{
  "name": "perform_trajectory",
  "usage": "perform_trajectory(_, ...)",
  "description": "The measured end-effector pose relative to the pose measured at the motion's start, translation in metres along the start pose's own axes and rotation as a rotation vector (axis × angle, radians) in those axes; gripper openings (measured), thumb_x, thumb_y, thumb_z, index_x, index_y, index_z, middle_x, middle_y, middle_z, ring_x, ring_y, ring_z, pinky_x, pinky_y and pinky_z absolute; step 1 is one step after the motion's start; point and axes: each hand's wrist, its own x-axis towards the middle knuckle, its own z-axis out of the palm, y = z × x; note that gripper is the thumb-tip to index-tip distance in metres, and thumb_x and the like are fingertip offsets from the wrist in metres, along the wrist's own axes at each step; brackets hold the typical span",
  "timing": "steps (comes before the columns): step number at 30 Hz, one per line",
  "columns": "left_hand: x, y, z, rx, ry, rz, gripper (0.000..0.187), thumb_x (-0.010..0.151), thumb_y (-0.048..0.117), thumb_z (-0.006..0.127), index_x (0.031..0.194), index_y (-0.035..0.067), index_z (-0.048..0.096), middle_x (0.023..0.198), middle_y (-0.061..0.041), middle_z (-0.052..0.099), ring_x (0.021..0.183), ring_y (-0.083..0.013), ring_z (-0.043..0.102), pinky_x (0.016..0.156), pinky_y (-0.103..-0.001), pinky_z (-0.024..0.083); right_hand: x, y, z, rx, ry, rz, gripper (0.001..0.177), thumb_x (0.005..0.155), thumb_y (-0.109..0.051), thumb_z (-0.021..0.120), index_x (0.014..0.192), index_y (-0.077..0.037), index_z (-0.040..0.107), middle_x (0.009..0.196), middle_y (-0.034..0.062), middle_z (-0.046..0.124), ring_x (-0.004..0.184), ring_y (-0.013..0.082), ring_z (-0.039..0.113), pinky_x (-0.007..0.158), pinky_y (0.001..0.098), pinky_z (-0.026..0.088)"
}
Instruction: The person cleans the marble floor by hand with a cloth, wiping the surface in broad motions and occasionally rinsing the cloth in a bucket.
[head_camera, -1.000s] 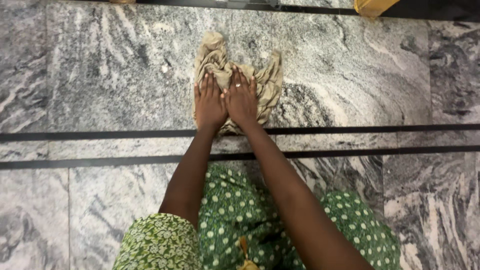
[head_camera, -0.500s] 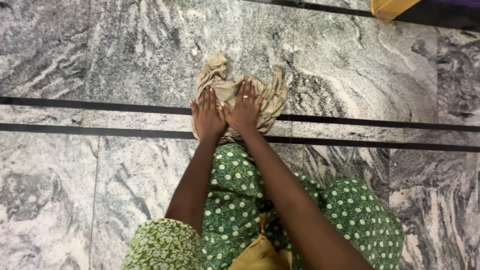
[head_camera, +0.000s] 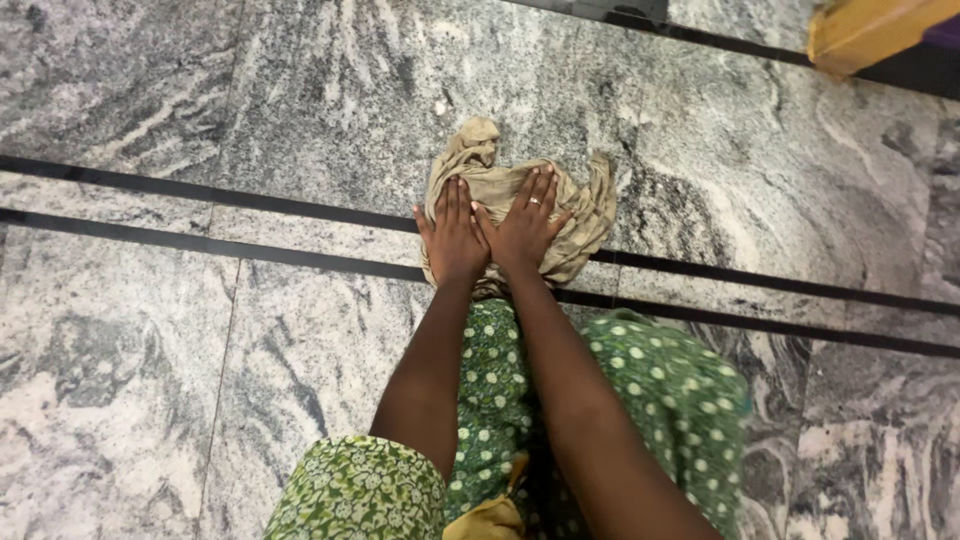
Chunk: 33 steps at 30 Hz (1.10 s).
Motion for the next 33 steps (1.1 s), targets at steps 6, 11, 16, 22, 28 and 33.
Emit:
perform_trajectory(6, 0.003, 0.004, -0.005, -0.041, 0.000, 0.007, 0.061, 0.103, 0.029, 0.034, 0.162, 0.013, 0.030, 0.169, -0.003, 0.029, 0.156, -0.0166, 0.023, 0.125, -0.062, 0.000, 0.008, -0.005, -0.011, -0.072, -0.026, -0.002, 0.118, 0.090, -0.083, 0.044, 0.162, 0.004, 0.012, 0.172, 0.0209, 0.002, 0.159, 0.0345, 0.001, 0.116, 0.0740, 0.015)
perform_trajectory(11, 0.007, 0.002, -0.014, -0.005, -0.059, -0.009, 0.063, 0.103, 0.029, 0.034, 0.163, 0.013, 0.028, 0.170, -0.003, 0.027, 0.157, -0.0162, 0.021, 0.126, -0.062, -0.002, 0.017, -0.010, -0.014, -0.080, -0.062, -0.010, 0.120, 0.090, -0.083, 0.044, 0.163, 0.006, 0.011, 0.172, 0.0223, 0.001, 0.159, 0.0358, -0.001, 0.116, 0.0750, 0.014)
perform_trajectory(16, 0.033, 0.007, -0.006, 0.054, -0.035, -0.046, 0.066, 0.100, 0.028, 0.035, 0.163, 0.013, 0.024, 0.170, -0.003, 0.023, 0.156, -0.0177, 0.019, 0.124, -0.061, -0.005, 0.045, -0.013, -0.009, -0.101, -0.075, -0.061, 0.119, 0.090, -0.085, 0.040, 0.162, 0.005, 0.010, 0.171, 0.0230, -0.001, 0.158, 0.0372, -0.004, 0.113, 0.0808, 0.009)
perform_trajectory(22, 0.062, 0.011, 0.003, 0.047, 0.026, -0.114, 0.065, 0.101, 0.027, 0.037, 0.163, 0.013, 0.025, 0.171, -0.003, 0.023, 0.157, -0.0178, 0.019, 0.125, -0.060, -0.006, 0.083, -0.020, -0.004, -0.077, -0.030, -0.153, 0.118, 0.094, -0.086, 0.035, 0.164, 0.005, 0.010, 0.172, 0.0234, -0.002, 0.159, 0.0373, -0.005, 0.113, 0.0834, 0.008)
perform_trajectory(28, 0.104, 0.020, -0.003, 0.019, 0.070, -0.185, 0.065, 0.101, 0.026, 0.037, 0.163, 0.011, 0.026, 0.170, -0.003, 0.024, 0.157, -0.0173, 0.019, 0.125, -0.060, -0.005, 0.130, -0.034, -0.002, -0.083, -0.006, -0.197, 0.118, 0.092, -0.088, 0.035, 0.166, 0.001, 0.010, 0.172, 0.0213, -0.001, 0.159, 0.0365, -0.004, 0.111, 0.0860, 0.006)
perform_trajectory(33, 0.152, 0.021, -0.001, 0.032, 0.092, -0.200, 0.066, 0.099, 0.028, 0.038, 0.162, 0.010, 0.026, 0.170, -0.004, 0.024, 0.156, -0.0176, 0.018, 0.125, -0.058, -0.004, 0.177, -0.049, -0.005, -0.040, 0.016, -0.221, 0.116, 0.094, -0.087, 0.036, 0.167, -0.001, 0.011, 0.174, 0.0190, 0.001, 0.161, 0.0352, -0.002, 0.111, 0.0860, 0.004)
